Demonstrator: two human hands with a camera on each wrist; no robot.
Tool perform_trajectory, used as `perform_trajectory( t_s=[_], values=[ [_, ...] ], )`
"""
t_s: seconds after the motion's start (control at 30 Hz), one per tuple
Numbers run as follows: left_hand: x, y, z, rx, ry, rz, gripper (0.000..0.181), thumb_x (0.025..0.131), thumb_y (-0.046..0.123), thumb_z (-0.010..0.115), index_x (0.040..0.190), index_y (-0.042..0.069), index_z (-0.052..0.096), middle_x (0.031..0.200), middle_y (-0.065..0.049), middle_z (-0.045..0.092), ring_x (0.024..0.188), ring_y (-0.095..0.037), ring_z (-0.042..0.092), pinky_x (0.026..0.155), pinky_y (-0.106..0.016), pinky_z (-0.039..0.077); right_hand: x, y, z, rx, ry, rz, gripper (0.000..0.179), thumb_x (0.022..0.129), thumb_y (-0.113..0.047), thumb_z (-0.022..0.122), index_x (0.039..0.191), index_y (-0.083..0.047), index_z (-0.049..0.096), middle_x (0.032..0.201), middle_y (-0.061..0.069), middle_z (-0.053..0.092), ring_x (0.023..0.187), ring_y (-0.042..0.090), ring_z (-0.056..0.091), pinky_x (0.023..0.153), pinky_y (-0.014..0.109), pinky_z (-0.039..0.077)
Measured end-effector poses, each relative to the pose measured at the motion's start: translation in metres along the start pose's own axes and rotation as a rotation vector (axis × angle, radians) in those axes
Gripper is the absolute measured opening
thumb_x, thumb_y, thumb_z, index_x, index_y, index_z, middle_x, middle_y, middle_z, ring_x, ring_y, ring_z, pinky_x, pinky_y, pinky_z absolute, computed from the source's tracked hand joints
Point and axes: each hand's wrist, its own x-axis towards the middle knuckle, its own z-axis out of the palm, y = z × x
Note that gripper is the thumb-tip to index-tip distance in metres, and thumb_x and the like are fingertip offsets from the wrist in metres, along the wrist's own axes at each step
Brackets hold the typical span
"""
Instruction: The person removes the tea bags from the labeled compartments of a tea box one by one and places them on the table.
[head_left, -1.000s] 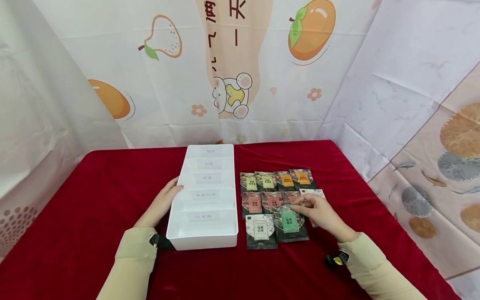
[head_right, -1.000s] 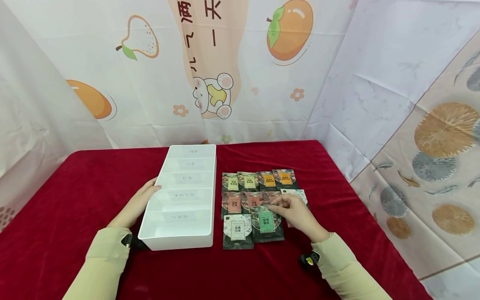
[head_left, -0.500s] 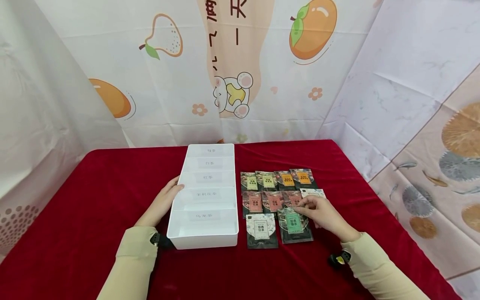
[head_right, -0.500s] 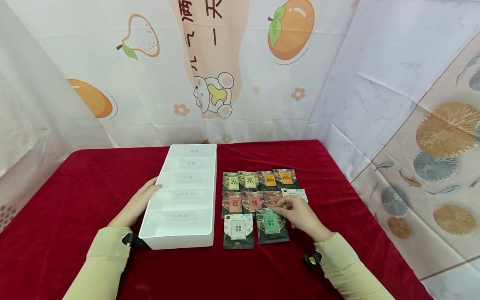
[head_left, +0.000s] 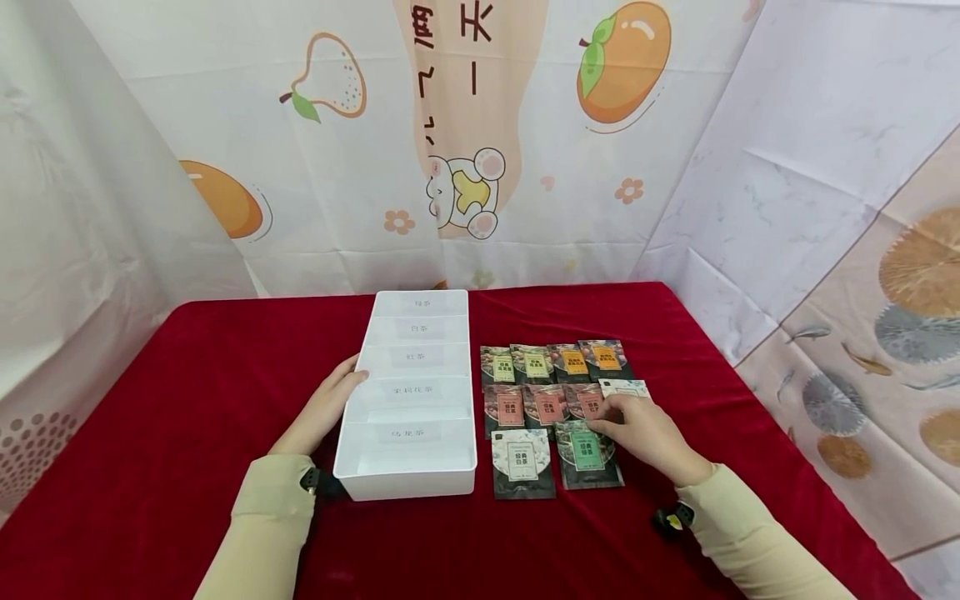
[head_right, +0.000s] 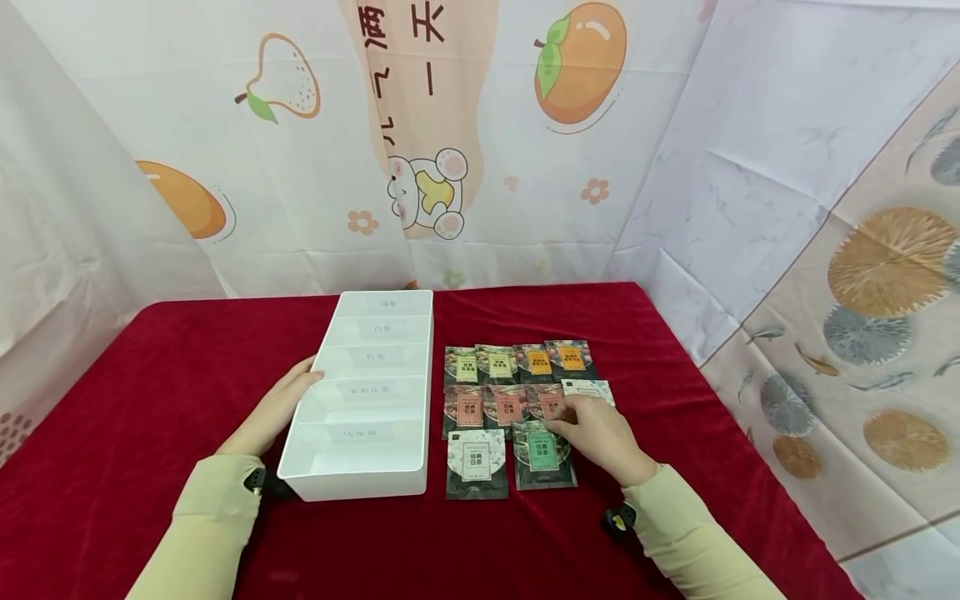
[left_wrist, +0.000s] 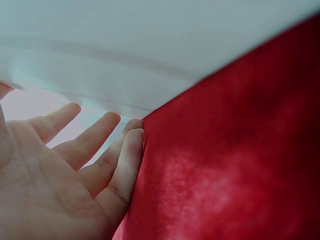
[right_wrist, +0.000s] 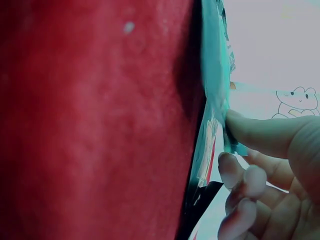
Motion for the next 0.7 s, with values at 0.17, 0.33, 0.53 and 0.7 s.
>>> perform_trajectory(
  t_s=[0.17, 0.33, 0.53, 0.7],
  values=[
    [0.002, -0.001, 0.001, -0.006, -0.007, -0.010, 0.062, 0.105, 0.037, 0.040, 0.158, 0.009, 0.022, 0.147, -0.021, 0.046, 0.099, -0.007, 0.056, 0.085, -0.025, 0.046, 0.001, 0.001, 0.000, -0.013, -0.007, -0.010, 0.006, 0.088, -0.024, 0.075, 0.089, -0.018, 0.076, 0.085, -0.004, 0.068, 0.071, 0.007, 0.058, 0.063, 0.030, 0.047],
    [0.002, -0.001, 0.003, -0.005, -0.010, -0.009, 0.062, 0.105, 0.037, 0.040, 0.158, 0.009, 0.022, 0.147, -0.021, 0.046, 0.101, -0.010, 0.057, 0.086, -0.026, 0.046, 0.001, 0.003, 0.000, -0.014, -0.007, -0.009, 0.008, 0.087, -0.023, 0.075, 0.091, -0.016, 0.077, 0.086, -0.003, 0.069, 0.073, 0.008, 0.059, 0.065, 0.030, 0.048],
    [0.003, -0.002, 0.003, 0.024, -0.003, -0.007, 0.064, 0.105, 0.041, 0.040, 0.158, 0.009, 0.023, 0.149, -0.020, 0.045, 0.113, -0.021, 0.055, 0.089, -0.028, 0.044, -0.001, 0.001, -0.005, 0.017, -0.009, -0.016, 0.013, 0.089, -0.026, 0.074, 0.095, -0.015, 0.077, 0.087, -0.002, 0.069, 0.072, 0.010, 0.057, 0.064, 0.030, 0.047],
    [0.003, -0.002, -0.002, 0.046, 0.005, -0.004, 0.067, 0.104, 0.046, 0.043, 0.157, 0.009, 0.024, 0.145, -0.021, 0.049, 0.109, -0.020, 0.058, 0.089, -0.028, 0.045, 0.004, -0.002, -0.018, 0.118, -0.021, -0.011, 0.024, 0.093, -0.027, 0.070, 0.105, -0.007, 0.073, 0.087, 0.004, 0.069, 0.056, 0.015, 0.053, 0.053, 0.031, 0.046]
  ],
)
